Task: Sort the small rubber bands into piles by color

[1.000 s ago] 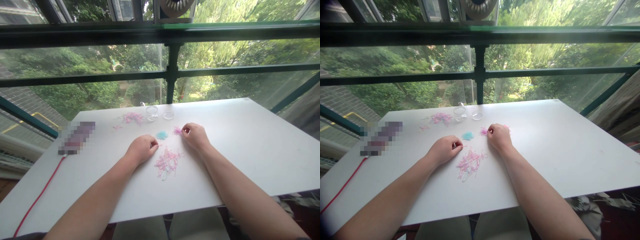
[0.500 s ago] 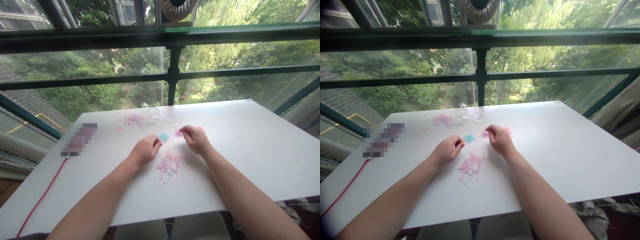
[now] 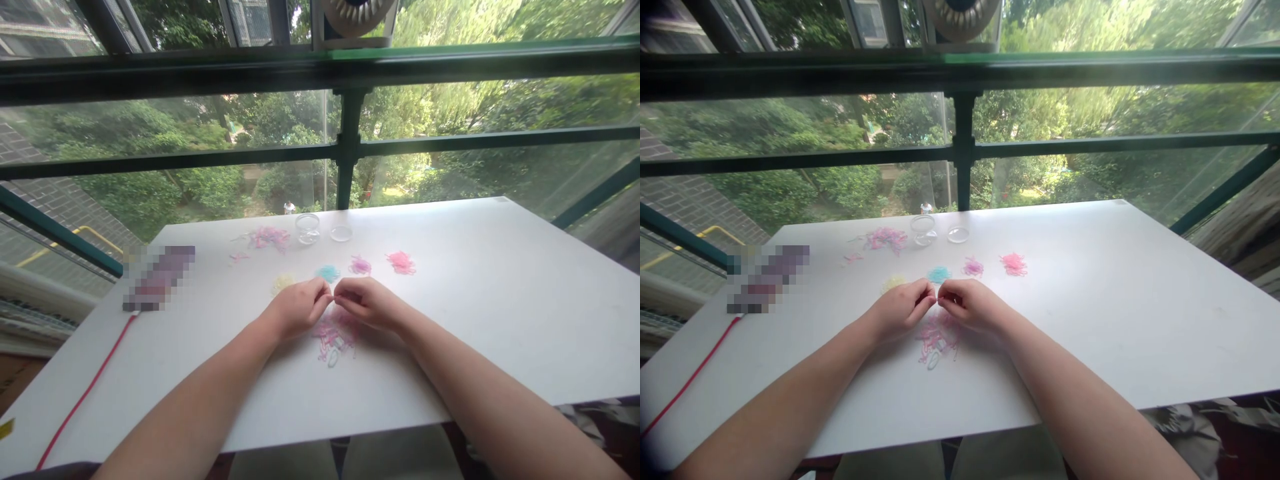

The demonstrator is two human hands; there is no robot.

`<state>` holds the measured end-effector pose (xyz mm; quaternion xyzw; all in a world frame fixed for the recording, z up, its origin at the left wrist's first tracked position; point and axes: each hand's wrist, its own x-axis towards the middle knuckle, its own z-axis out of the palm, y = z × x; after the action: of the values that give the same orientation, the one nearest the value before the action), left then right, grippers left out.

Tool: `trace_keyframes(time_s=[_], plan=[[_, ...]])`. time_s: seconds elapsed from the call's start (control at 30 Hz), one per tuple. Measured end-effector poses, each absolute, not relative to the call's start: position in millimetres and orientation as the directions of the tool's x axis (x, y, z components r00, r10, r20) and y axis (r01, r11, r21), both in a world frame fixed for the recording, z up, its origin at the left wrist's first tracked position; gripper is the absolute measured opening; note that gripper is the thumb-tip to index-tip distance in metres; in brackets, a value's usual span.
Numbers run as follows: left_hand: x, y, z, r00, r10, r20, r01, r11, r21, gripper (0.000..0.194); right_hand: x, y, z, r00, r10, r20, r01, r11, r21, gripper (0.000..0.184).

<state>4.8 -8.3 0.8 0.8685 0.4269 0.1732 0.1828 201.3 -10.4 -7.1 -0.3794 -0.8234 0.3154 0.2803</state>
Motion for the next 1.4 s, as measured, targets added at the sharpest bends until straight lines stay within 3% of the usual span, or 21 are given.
trace_keyframes(time_s=[0.43,0.93,1.4], plan=[[5.8,-8.2,0.9,0.597,0.797,0.094,0.675,-0.562,0.478,0.015,202.4,-10.2,-8.2,-0.562,0.793,0.236,0.432,0.525,-0.733,0.009],[0.9,-4.8,2.1,0.580,0.803,0.139,0.597,-0.534,0.599,0.024,208.0,-5.7,-9.4,-0.493,0.828,0.267,0.450,0.506,-0.736,0.012],[2.0,-3.9,-0.8,0.604,0.769,0.211,0.545,-0.592,0.594,0.017,206.6,-5.7,-7.5,-0.480,0.824,0.301,0.440,0.523,-0.730,0.009]])
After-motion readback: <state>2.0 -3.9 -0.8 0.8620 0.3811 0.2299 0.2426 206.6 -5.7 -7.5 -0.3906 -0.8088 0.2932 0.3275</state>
